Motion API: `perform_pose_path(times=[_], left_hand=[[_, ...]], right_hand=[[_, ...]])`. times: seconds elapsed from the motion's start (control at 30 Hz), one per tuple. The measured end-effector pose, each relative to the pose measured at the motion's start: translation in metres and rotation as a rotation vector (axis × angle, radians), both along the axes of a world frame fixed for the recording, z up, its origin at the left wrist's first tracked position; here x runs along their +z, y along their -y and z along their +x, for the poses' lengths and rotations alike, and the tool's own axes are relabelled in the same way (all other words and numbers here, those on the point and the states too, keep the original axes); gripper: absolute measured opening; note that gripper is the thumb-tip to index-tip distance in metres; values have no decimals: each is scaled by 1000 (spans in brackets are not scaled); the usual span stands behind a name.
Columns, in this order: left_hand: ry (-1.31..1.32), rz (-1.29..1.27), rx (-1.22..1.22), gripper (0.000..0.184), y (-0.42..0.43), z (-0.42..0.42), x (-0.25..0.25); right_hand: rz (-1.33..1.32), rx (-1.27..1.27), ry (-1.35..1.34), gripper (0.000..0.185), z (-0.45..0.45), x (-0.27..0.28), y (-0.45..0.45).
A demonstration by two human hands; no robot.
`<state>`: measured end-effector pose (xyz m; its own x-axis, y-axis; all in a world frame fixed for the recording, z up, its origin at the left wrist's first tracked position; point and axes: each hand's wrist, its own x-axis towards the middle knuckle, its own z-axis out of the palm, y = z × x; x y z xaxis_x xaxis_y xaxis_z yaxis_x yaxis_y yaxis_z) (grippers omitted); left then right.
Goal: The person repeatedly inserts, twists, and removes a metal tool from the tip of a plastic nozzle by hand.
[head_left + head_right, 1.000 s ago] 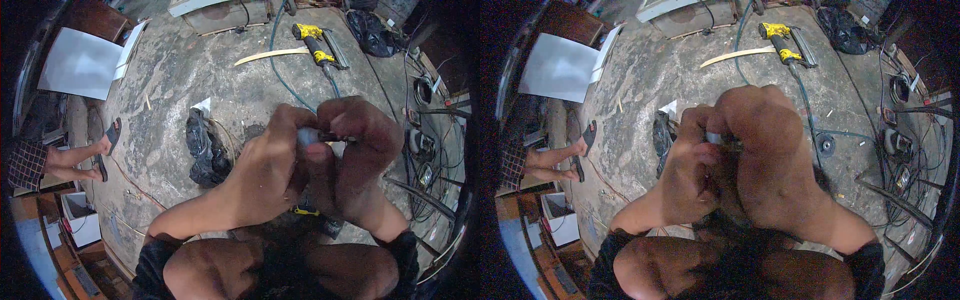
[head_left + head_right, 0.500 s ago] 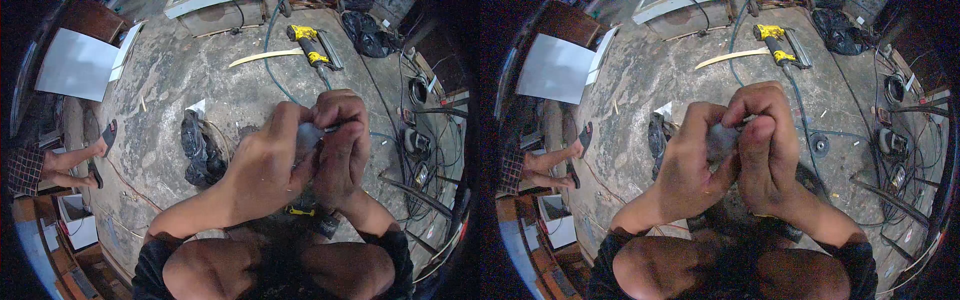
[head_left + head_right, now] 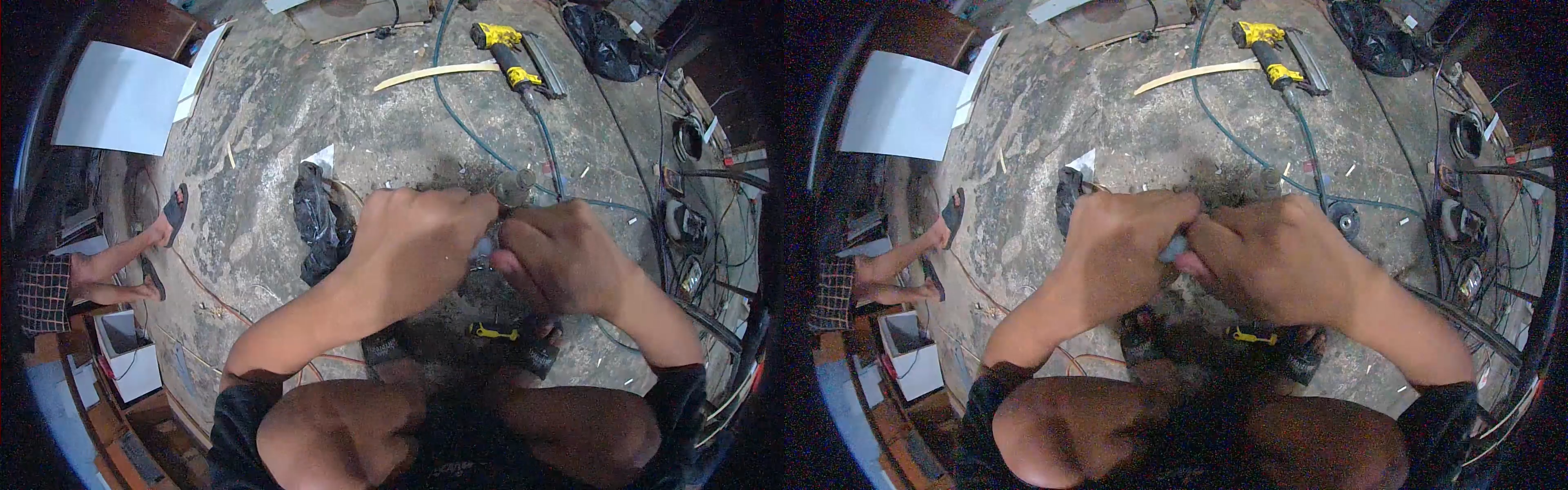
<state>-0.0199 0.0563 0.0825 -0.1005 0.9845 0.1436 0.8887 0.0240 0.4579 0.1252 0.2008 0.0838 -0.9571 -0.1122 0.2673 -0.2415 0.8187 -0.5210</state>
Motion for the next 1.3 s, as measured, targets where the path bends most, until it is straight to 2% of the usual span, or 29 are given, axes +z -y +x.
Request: perform_pose_path(times=[0.07,0.37,0.47,0.57,0.67,0.77,0.87,1.07,1.17,1.3], left_hand=[[26,-27,-77,30,3,-3,-1],[-175,191,-305,20,-2,-12,-28],[-134,176,-303,16,-3,-12,-43],[-225,97,-254,15,-1,-22,-44],[-399,-25,-151,16,15,-68,-55],[-501,-110,-170,17,26,-78,-45],[-511,-55,-157,20,18,-59,-28],[-357,33,-146,33,11,-52,-16],[-261,41,-118,35,13,-49,-10],[-40,141,-107,29,17,-47,-6]], right_hand=[[-70,59,-2,23,3,-3,2],[-260,105,66,20,11,-18,9],[-253,102,85,20,12,-33,7],[-224,40,86,20,15,-39,4],[-159,-8,161,18,29,-31,-6],[-222,-60,224,16,42,-41,-13],[-213,-101,227,16,39,-34,-13],[-315,-175,159,14,37,-29,-7],[-325,-183,16,21,40,-30,-6],[-239,-276,-39,19,43,-14,-5]])
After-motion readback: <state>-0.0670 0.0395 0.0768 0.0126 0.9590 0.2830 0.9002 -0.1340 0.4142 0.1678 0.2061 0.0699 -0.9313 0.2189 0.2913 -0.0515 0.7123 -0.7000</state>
